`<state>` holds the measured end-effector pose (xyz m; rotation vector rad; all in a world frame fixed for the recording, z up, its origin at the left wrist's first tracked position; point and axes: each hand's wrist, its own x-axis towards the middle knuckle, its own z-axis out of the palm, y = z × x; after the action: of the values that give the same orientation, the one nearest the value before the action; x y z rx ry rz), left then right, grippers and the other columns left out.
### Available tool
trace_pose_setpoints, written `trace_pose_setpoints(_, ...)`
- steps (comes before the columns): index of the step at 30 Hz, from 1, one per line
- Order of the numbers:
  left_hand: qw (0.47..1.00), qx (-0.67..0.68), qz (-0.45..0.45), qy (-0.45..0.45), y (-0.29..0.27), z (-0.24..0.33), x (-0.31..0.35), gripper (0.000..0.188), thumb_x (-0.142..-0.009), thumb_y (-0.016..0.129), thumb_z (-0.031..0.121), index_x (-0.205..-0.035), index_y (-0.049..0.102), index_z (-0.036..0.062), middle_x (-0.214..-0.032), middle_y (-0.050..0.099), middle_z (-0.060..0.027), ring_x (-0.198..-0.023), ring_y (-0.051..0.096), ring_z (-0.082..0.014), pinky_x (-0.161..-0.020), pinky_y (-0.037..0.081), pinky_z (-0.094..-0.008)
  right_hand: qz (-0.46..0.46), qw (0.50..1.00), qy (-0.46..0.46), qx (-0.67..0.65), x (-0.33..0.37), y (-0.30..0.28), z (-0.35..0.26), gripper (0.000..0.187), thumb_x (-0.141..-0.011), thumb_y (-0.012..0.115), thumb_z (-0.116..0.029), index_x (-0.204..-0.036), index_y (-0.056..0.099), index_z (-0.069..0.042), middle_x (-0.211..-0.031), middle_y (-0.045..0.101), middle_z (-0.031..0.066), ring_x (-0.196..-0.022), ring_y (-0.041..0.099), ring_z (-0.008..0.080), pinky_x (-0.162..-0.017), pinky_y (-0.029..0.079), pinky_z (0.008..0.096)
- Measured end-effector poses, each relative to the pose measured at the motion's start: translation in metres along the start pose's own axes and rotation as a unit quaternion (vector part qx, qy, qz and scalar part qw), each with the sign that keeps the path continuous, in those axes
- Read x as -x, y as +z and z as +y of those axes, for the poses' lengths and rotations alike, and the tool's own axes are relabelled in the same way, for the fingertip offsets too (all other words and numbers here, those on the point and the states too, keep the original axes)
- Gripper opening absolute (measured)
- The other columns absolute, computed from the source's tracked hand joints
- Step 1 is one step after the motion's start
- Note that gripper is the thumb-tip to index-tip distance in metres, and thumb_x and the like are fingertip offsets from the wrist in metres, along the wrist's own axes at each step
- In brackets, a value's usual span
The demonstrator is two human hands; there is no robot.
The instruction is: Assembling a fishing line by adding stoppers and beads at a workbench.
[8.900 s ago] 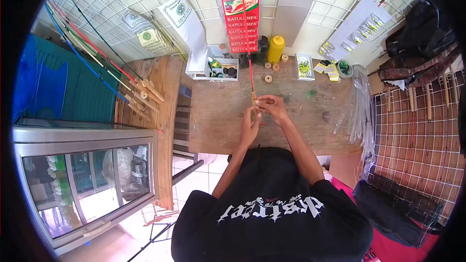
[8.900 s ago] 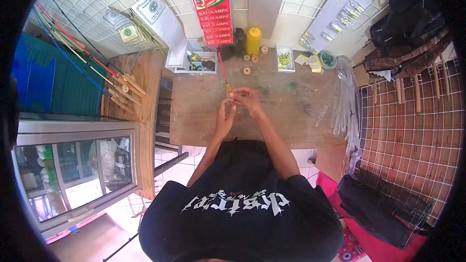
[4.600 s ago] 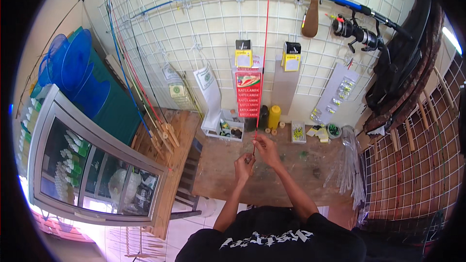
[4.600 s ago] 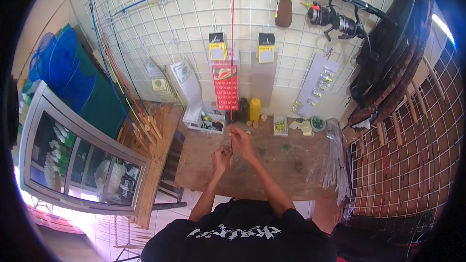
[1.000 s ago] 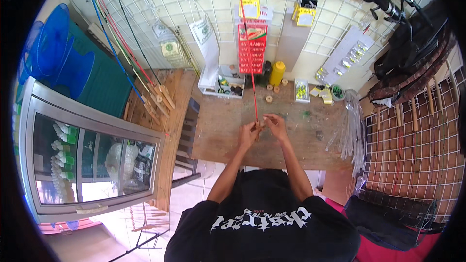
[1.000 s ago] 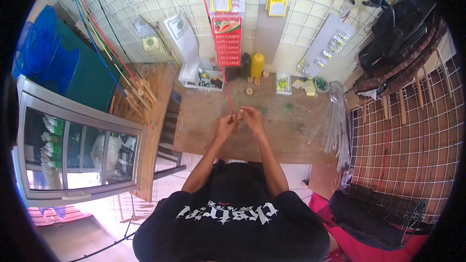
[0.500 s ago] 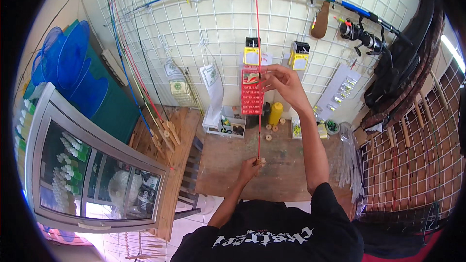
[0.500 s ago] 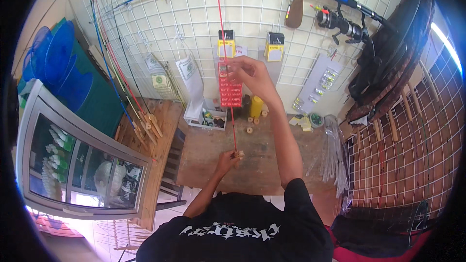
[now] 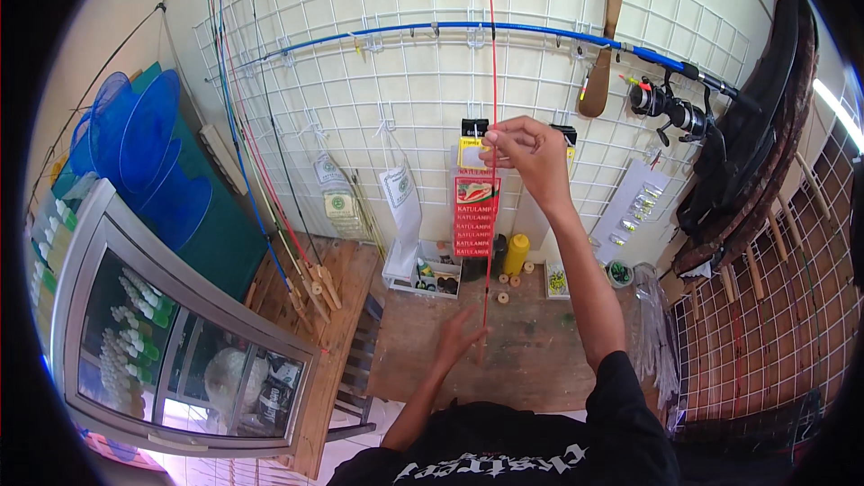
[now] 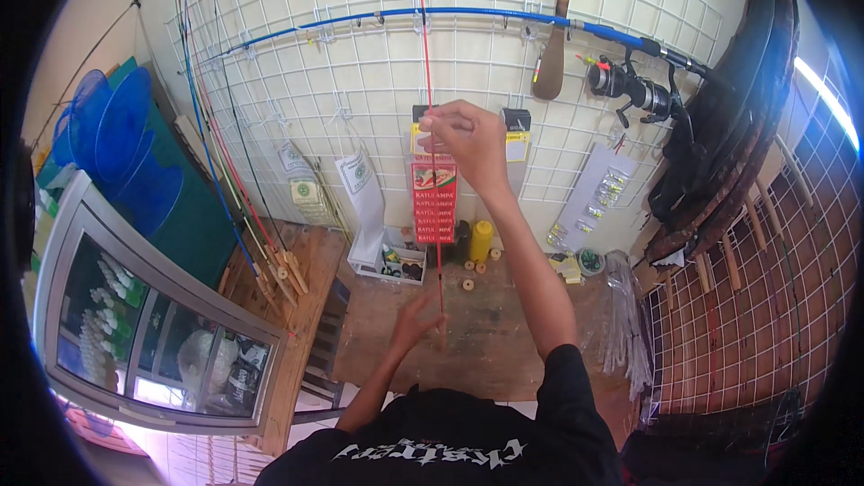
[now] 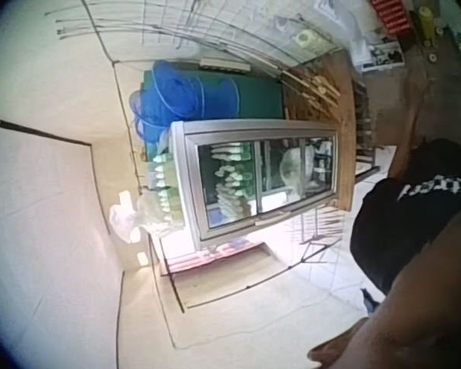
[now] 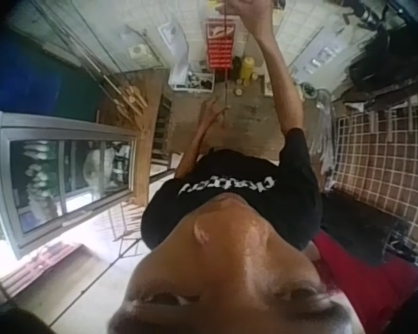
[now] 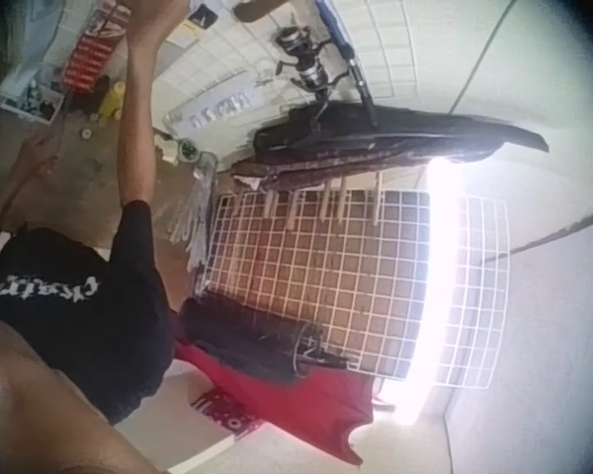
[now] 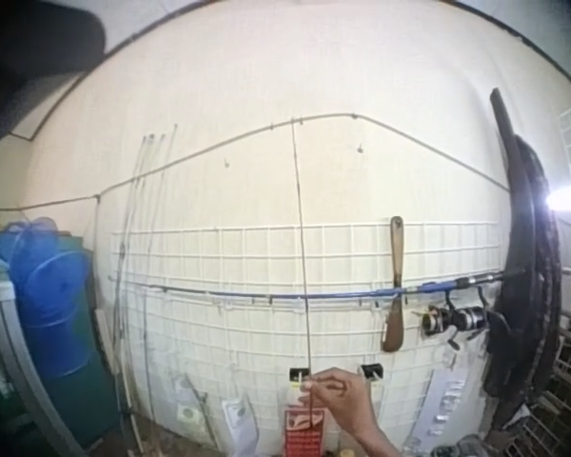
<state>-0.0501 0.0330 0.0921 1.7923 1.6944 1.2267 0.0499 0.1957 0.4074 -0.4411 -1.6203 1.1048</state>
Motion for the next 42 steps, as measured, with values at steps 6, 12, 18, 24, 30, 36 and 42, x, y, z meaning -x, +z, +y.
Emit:
trace_pose_setpoints(6, 0.956, 0.265, 0.126, -0.021, -0.077, 0.097, -0.104, 0.040, -0.084, 0.070, 0.008, -0.120, 0.058, -0.0031, -0.112, 0.065, -0.0144, -0.099, 0.063, -0.0145, -0.084, 0.051, -0.0278, -0.003, 0.998, 0.032, -0.049, 0.001, 0.000, 0.000, 0.017, -0.088, 0.062, -0.005, -0.099, 0.062, 0.008, -0.087, 0.069, 0.0154, -0.079, 0.070, 0.0211, -0.068, 0.059, 0.0286)
trace_pose_setpoints(12, 0.959, 0.248, 0.136, 0.030, -0.100, 0.133, -0.143, 0.018, -0.083, 0.071, 0.008, -0.097, 0.069, -0.0035, -0.083, 0.071, -0.0087, -0.077, 0.065, -0.0093, -0.070, 0.052, -0.0231, -0.003, 0.999, 0.016, -0.036, -0.005, -0.007, -0.003, 0.018, -0.089, 0.063, -0.007, -0.097, 0.063, 0.008, -0.087, 0.069, 0.0153, -0.079, 0.070, 0.0217, -0.069, 0.060, 0.0296)
trace_pose_setpoints(18, 0.956, 0.278, 0.089, 0.022, -0.099, 0.132, -0.151, 0.019, -0.083, 0.071, 0.009, -0.096, 0.068, -0.0043, -0.081, 0.070, -0.0086, -0.075, 0.067, -0.0108, -0.068, 0.052, -0.0228, -0.017, 0.999, 0.026, -0.038, -0.024, -0.014, -0.021, 0.019, -0.091, 0.061, -0.012, -0.098, 0.063, 0.006, -0.090, 0.068, 0.0151, -0.080, 0.070, 0.0227, -0.069, 0.060, 0.0313)
trace_pose_setpoints(24, 0.967, 0.238, 0.081, 0.040, -0.101, 0.137, -0.149, 0.020, -0.084, 0.070, 0.011, -0.097, 0.068, -0.0036, -0.079, 0.070, -0.0088, -0.074, 0.067, -0.0107, -0.067, 0.053, -0.0235, 0.043, 0.996, -0.074, -0.024, -0.098, -0.022, -0.097, 0.035, -0.092, 0.059, -0.022, -0.112, 0.060, 0.007, -0.099, 0.066, 0.0167, -0.087, 0.068, 0.0229, -0.073, 0.058, 0.0319)
trace_pose_setpoints(30, 0.967, 0.247, 0.044, 0.036, -0.094, 0.146, -0.149, 0.018, -0.083, 0.070, 0.011, -0.095, 0.068, -0.0021, -0.079, 0.071, -0.0076, -0.075, 0.068, -0.0112, -0.068, 0.053, -0.0237, 0.043, 0.982, -0.180, 0.025, -0.163, -0.023, -0.167, 0.034, -0.089, 0.065, -0.021, -0.107, 0.060, 0.007, -0.098, 0.066, 0.0169, -0.085, 0.069, 0.0252, -0.076, 0.059, 0.0314)
trace_pose_setpoints(36, 0.966, 0.245, 0.047, 0.068, -0.095, 0.149, -0.152, 0.017, -0.083, 0.069, 0.010, -0.095, 0.068, -0.0025, -0.080, 0.071, -0.0084, -0.075, 0.068, -0.0121, -0.070, 0.054, -0.0244, 0.066, 0.977, -0.205, 0.008, -0.187, -0.021, -0.190, 0.028, -0.086, 0.068, -0.015, -0.101, 0.062, 0.008, -0.093, 0.067, 0.0163, -0.081, 0.069, 0.0251, -0.075, 0.060, 0.0333)
trace_pose_setpoints(42, 0.968, 0.237, 0.054, 0.068, -0.093, 0.144, -0.158, 0.016, -0.083, 0.069, 0.009, -0.094, 0.068, -0.0030, -0.080, 0.071, -0.0087, -0.075, 0.068, -0.0124, -0.069, 0.054, -0.0245, 0.066, 0.975, -0.211, -0.014, -0.183, -0.014, -0.175, 0.018, -0.085, 0.064, -0.006, -0.092, 0.064, 0.010, -0.084, 0.067, 0.0159, -0.072, 0.070, 0.0241, -0.066, 0.061, 0.0293)
